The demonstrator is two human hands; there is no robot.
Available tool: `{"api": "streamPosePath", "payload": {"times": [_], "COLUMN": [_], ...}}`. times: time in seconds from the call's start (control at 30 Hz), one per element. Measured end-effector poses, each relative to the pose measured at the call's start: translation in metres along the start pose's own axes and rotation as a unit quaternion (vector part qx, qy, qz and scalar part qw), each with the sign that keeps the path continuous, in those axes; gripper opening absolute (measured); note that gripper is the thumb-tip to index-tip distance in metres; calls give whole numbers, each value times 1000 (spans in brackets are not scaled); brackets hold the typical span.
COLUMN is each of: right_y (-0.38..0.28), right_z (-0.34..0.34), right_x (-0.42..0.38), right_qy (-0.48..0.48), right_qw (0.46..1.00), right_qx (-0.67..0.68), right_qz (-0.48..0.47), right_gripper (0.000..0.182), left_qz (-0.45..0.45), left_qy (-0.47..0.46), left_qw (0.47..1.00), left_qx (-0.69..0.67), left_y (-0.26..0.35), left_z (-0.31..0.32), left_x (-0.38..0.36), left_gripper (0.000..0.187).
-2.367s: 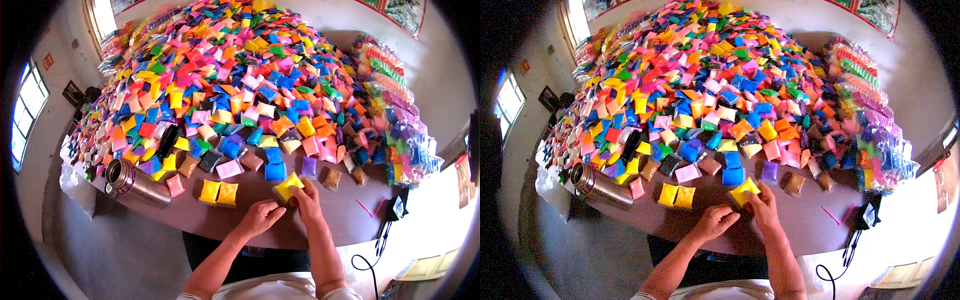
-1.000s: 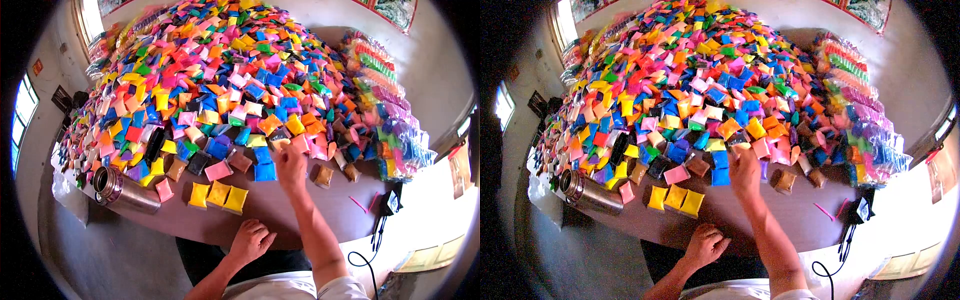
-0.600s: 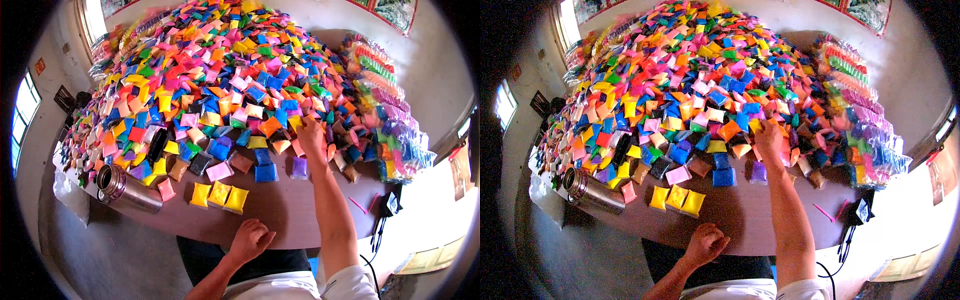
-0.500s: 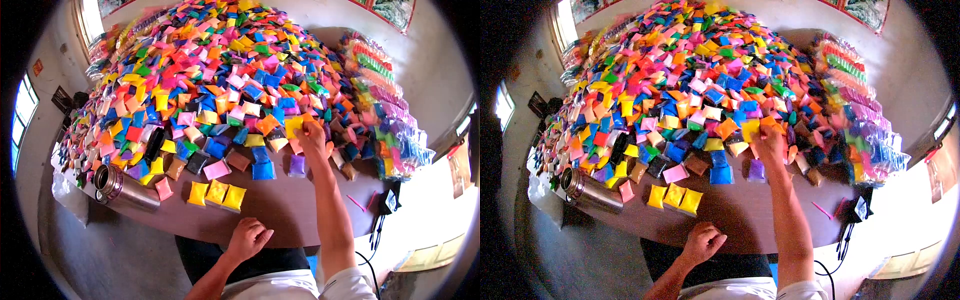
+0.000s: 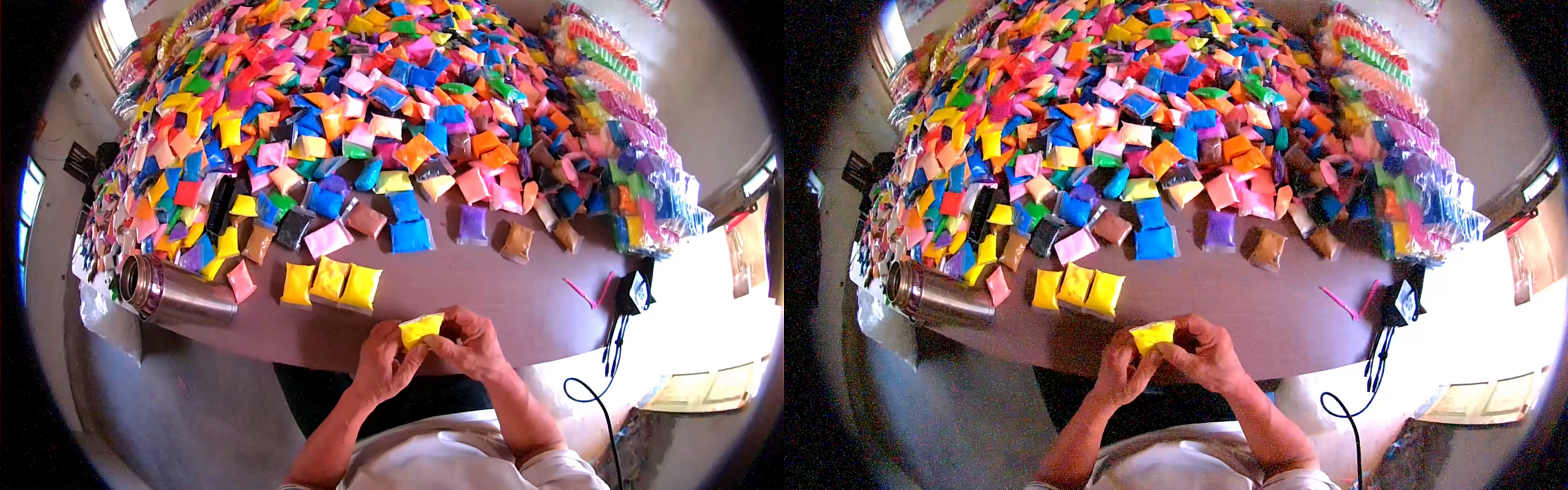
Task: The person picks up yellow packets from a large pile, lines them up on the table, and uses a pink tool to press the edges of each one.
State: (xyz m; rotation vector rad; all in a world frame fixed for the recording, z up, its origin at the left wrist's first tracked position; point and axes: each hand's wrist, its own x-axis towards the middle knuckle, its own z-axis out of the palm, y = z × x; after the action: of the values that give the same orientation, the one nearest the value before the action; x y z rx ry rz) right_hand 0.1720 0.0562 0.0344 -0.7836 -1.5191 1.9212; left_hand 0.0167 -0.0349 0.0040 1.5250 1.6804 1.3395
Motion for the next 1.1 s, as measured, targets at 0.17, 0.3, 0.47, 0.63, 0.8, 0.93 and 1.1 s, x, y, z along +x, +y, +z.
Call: {"api": "streamPosePath", "payload": {"times": [0.17, 0.3, 0.47, 0.63, 0.8, 0.93, 1.1], "right_y": [-2, 7, -7, 1, -2, 1, 13], "right_z": [-5, -7, -6, -6, -8, -12, -2], "right_x": [-1, -1, -5, -1, -1, -3, -13], "right_qy": [-10, 11, 48, 81, 73, 3, 66], "right_qw": [992, 991, 971, 936, 912, 938, 982], "right_qx": [-107, -104, -208, -263, -294, -221, -95], "right_qz": [-60, -88, -112, -218, -276, -267, -148], "right_gripper": [27, 28, 24, 24, 23, 15, 12], "left_qz": [65, 91, 98, 114, 127, 125, 93], "left_qy": [9, -19, -19, -16, 2, -38, -38], "left_qw": [997, 991, 990, 987, 982, 982, 985], "left_qx": [49, 93, 102, 117, 140, 133, 140], "left_y": [-5, 1, 4, 2, 3, 8, 5], "left_z": [3, 0, 1, 2, 3, -1, 4], "left_x": [2, 7, 9, 9, 7, 10, 8], "left_gripper": [34, 32, 30, 29, 27, 23, 20]}}
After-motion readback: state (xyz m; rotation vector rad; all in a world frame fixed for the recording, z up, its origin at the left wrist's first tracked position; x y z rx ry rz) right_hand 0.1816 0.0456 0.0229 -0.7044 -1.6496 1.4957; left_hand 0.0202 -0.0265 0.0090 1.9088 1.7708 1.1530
